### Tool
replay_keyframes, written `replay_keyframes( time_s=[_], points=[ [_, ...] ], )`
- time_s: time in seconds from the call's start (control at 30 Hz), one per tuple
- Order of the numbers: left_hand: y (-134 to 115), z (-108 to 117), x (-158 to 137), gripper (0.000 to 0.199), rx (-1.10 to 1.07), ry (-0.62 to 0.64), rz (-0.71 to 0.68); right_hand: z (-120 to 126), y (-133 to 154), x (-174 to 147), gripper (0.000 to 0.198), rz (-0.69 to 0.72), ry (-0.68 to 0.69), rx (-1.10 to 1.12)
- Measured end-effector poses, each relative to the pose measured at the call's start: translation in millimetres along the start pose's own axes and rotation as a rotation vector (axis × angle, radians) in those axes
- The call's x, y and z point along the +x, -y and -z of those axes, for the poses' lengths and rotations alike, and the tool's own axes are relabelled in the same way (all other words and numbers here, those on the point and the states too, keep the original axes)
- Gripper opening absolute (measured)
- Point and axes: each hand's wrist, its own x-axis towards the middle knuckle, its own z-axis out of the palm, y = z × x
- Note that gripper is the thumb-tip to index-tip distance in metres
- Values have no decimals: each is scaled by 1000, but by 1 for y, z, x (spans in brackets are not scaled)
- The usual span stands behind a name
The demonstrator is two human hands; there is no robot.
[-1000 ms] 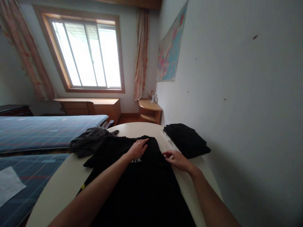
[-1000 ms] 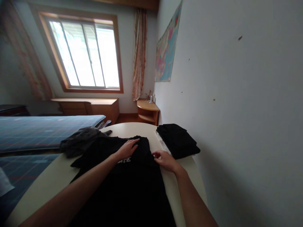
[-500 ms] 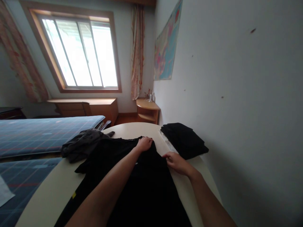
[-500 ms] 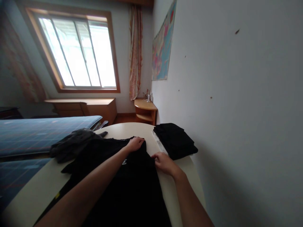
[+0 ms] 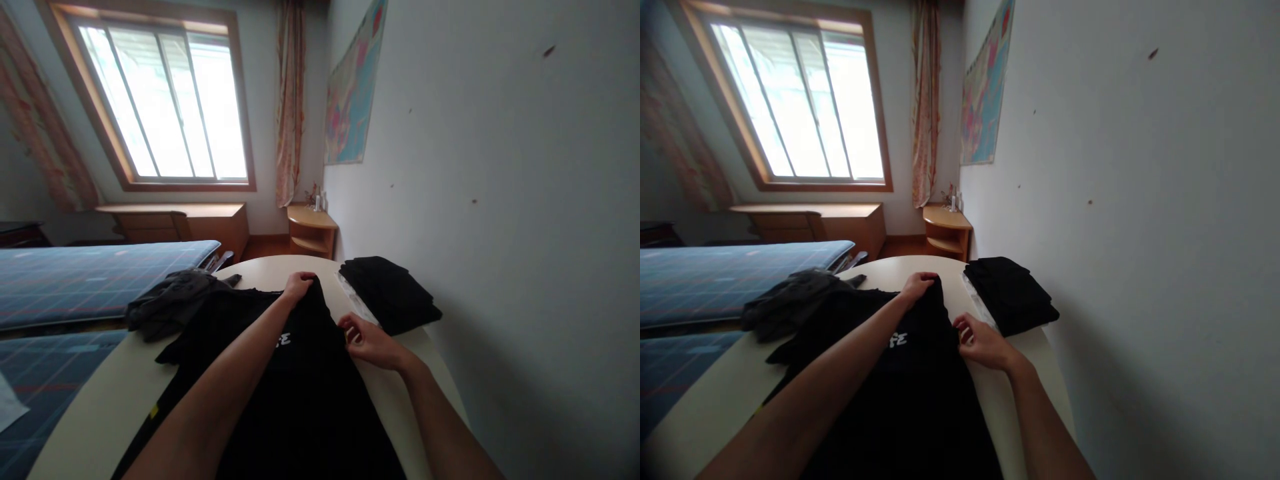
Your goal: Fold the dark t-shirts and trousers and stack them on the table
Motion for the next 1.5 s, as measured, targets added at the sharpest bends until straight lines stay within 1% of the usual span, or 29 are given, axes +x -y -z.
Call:
replay_keyframes(
  time_s=[0.07, 0.17, 0.23, 0.3, 0.37, 0.43, 0.53, 0.6, 0.67, 0.73, 0.8, 0.9, 0.93, 1.0, 1.1, 1.13, 1.23, 1.33, 1.4, 1.47, 1.5],
  points=[
    [1, -1, 1, 34, -42, 20, 21, -1, 2, 1, 35, 1, -18, -35],
    [2, -2, 2, 37, -74, 34, 30, 1, 2, 3, 22, 4, -81, -120],
    [3, -1, 4, 40, -74, 27, 25, 5, -2, 3, 17, 11, -108, -157],
    [4, 0, 5, 41, -52, 10, 19, 10, -7, 2, 16, 4, -132, -178],
    [4, 0, 5, 43, -10, 3, 10, 14, -11, 0, 17, -47, -159, -193],
    [4, -4, 4, 46, 48, 28, -11, 17, -13, -2, 19, -121, -165, -211],
    [5, -13, -1, 48, 161, 99, -57, 16, -11, -3, 19, -220, -122, -249],
    [7, -15, -4, 48, 256, 120, -89, 14, -8, -3, 16, -264, -103, -293],
    [10, -10, -7, 48, 361, 100, -117, 13, -5, -3, 11, -287, -109, -346],
    [14, 1, -11, 46, 470, 75, -141, 12, -2, -3, 7, -303, -121, -405],
    [18, 13, -14, 43, 570, 84, -159, 9, 0, -2, 15, -327, -132, -477],
    [22, 28, -22, 39, 691, 152, -188, 1, 0, 3, 25, -356, -181, -581],
    [23, 30, -25, 40, 723, 175, -201, -3, -1, 5, 25, -352, -209, -604],
    [25, 32, -31, 45, 780, 213, -226, -11, -4, 10, 27, -289, -253, -633],
    [28, 30, -37, 54, 858, 233, -224, -20, -11, 16, 35, -184, -248, -657],
    [28, 29, -38, 54, 882, 226, -209, -21, -12, 16, 38, -181, -239, -663],
    [27, 22, -41, 57, 940, 177, -160, -22, -14, 16, 40, -246, -244, -670],
    [21, 14, -46, 61, 964, 120, -172, -22, -11, 15, 33, -283, -264, -688],
    [16, 11, -52, 63, 968, 87, -195, -23, -9, 16, 30, -259, -287, -701],
    [11, 10, -61, 62, 970, 58, -206, -27, -10, 18, 35, -187, -293, -703],
    [10, 11, -66, 61, 970, 46, -205, -29, -11, 19, 39, -146, -275, -699]
  ],
)
